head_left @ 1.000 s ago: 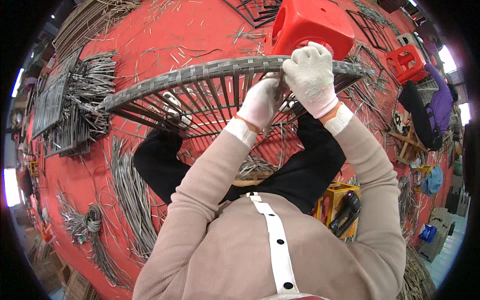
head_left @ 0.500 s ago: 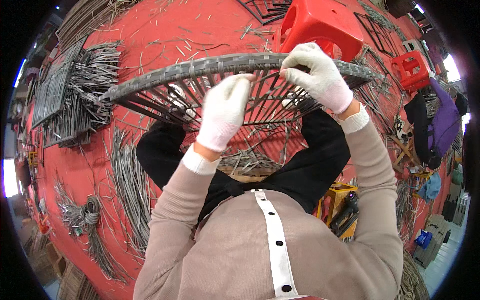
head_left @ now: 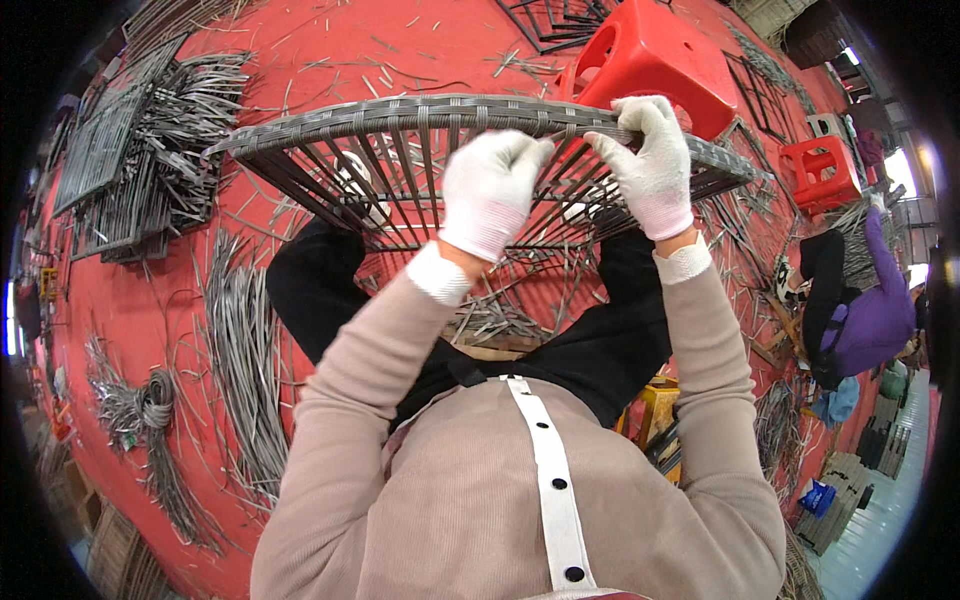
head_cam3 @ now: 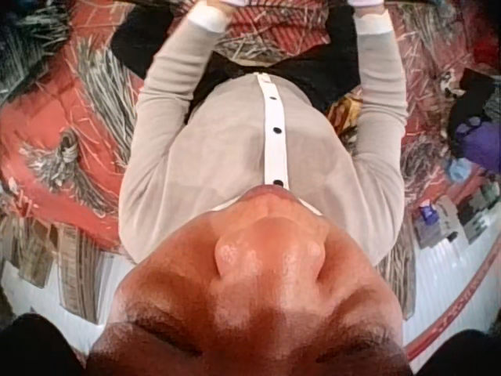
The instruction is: The person sits on the floor and assembles a metal frame by threading a long wire through its slots and securing it with a handheld stapler. They repeatedly adjust the wire, staple it in place, and trim excess wire with shears.
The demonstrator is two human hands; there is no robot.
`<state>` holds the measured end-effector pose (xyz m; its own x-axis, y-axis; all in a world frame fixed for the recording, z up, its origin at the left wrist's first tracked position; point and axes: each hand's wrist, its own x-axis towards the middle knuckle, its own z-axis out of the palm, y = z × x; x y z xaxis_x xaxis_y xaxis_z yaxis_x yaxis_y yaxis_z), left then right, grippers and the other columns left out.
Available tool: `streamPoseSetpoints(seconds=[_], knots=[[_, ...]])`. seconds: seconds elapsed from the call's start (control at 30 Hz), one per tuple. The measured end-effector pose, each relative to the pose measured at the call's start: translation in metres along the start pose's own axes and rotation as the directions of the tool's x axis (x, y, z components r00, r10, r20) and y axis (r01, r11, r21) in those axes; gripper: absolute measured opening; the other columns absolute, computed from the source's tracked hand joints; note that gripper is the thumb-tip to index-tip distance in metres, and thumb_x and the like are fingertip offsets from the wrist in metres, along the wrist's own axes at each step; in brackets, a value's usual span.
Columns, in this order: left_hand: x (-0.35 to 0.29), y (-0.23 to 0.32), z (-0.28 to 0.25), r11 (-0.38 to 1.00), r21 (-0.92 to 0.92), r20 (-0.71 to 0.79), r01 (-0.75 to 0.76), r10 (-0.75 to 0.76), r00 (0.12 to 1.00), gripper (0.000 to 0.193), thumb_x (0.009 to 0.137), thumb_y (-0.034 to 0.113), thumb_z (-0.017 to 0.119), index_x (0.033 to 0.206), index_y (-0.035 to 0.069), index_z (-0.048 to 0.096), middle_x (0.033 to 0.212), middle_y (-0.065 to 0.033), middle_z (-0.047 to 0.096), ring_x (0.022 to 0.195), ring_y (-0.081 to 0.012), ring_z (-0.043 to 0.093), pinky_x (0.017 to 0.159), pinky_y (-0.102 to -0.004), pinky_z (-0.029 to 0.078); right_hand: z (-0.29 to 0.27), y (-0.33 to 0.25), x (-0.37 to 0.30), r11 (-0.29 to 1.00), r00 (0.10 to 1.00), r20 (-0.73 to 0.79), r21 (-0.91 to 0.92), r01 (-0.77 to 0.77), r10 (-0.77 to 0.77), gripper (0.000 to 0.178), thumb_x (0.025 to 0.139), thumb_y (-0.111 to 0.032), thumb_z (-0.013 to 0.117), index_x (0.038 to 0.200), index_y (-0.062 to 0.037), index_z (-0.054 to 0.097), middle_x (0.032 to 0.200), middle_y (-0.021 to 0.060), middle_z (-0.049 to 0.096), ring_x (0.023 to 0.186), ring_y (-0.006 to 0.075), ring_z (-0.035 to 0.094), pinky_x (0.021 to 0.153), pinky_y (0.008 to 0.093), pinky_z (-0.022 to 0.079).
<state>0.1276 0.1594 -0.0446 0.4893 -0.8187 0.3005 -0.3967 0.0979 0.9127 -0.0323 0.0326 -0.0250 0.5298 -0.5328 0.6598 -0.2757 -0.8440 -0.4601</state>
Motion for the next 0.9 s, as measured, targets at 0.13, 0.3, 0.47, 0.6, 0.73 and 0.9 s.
streamPoseSetpoints(seconds=[0.13,0.3,0.47,0.6,0.73,0.9], knots=[[0.024,0.039,-0.069,0.927,-0.375,0.194,0.001,0.078,0.978,0.031,0.099,0.027,0.069,0.081,0.002,0.074,0.071,0.0002,0.068,0.062,-0.0061,0.054,0.060,-0.0242,0.043,0.003,-0.013,0.011,0.876,0.965,0.019,0.414,-0.246,0.262,0.025,0.097,-0.019,0.074,0.115,-0.0026,0.070,0.110,0.0103,0.072,0.102,0.0206,0.067,0.090,0.0315,0.054],[-0.010,0.007,-0.244,0.983,0.175,0.001,0.051,-0.052,0.999,0.048,0.106,0.040,0.054,0.105,-0.003,0.076,0.097,-0.0078,0.073,0.070,-0.0096,0.056,0.064,-0.0263,0.045,0.003,-0.019,0.024,0.966,0.943,0.294,0.248,0.080,-0.153,0.014,0.096,-0.015,0.070,0.105,-0.0094,0.079,0.092,0.0057,0.074,0.093,0.0231,0.064,0.086,0.0363,0.051],[-0.045,-0.033,-0.388,-0.343,0.706,-0.702,0.620,-0.218,0.678,0.046,0.096,0.055,0.063,0.112,0.016,0.080,0.111,-0.0139,0.076,0.101,-0.0350,0.072,0.091,-0.0501,0.054,0.010,-0.030,0.028,0.990,0.935,0.328,0.087,0.113,-0.136,0.011,0.089,-0.019,0.077,0.085,-0.0085,0.076,0.079,0.0044,0.070,0.090,0.0217,0.062,0.087,0.0376,0.049],[-0.058,-0.035,-0.262,0.807,0.583,-0.246,0.093,0.067,0.967,0.022,0.101,0.011,0.062,0.117,0.008,0.076,0.104,-0.0081,0.074,0.097,-0.0201,0.069,0.086,-0.0330,0.054,0.019,-0.046,0.032,0.939,0.915,0.322,-0.155,0.307,-0.245,0.011,0.079,-0.017,0.079,0.077,-0.0114,0.070,0.079,0.0044,0.065,0.086,0.0273,0.061,0.082,0.0421,0.049],[-0.045,-0.040,-0.079,0.974,-0.205,0.149,-0.099,0.131,0.980,0.029,0.103,0.005,0.058,0.130,-0.003,0.065,0.104,-0.0130,0.067,0.087,-0.0184,0.064,0.082,-0.0300,0.052,0.024,-0.057,0.027,0.868,0.888,0.365,-0.299,0.396,-0.279,0.013,0.074,-0.016,0.079,0.080,-0.0118,0.068,0.082,0.0049,0.060,0.089,0.0302,0.062,0.080,0.0444,0.049],[-0.028,-0.041,-0.029,0.999,0.011,-0.037,-0.031,0.031,0.999,0.019,0.097,0.015,0.064,0.111,0.003,0.070,0.101,-0.0143,0.066,0.084,-0.0314,0.064,0.075,-0.0403,0.053,0.036,-0.058,0.020,0.814,0.909,0.294,-0.421,0.399,-0.294,0.017,0.072,-0.016,0.079,0.083,-0.0123,0.065,0.085,0.0044,0.059,0.088,0.0299,0.061,0.078,0.0458,0.047]])
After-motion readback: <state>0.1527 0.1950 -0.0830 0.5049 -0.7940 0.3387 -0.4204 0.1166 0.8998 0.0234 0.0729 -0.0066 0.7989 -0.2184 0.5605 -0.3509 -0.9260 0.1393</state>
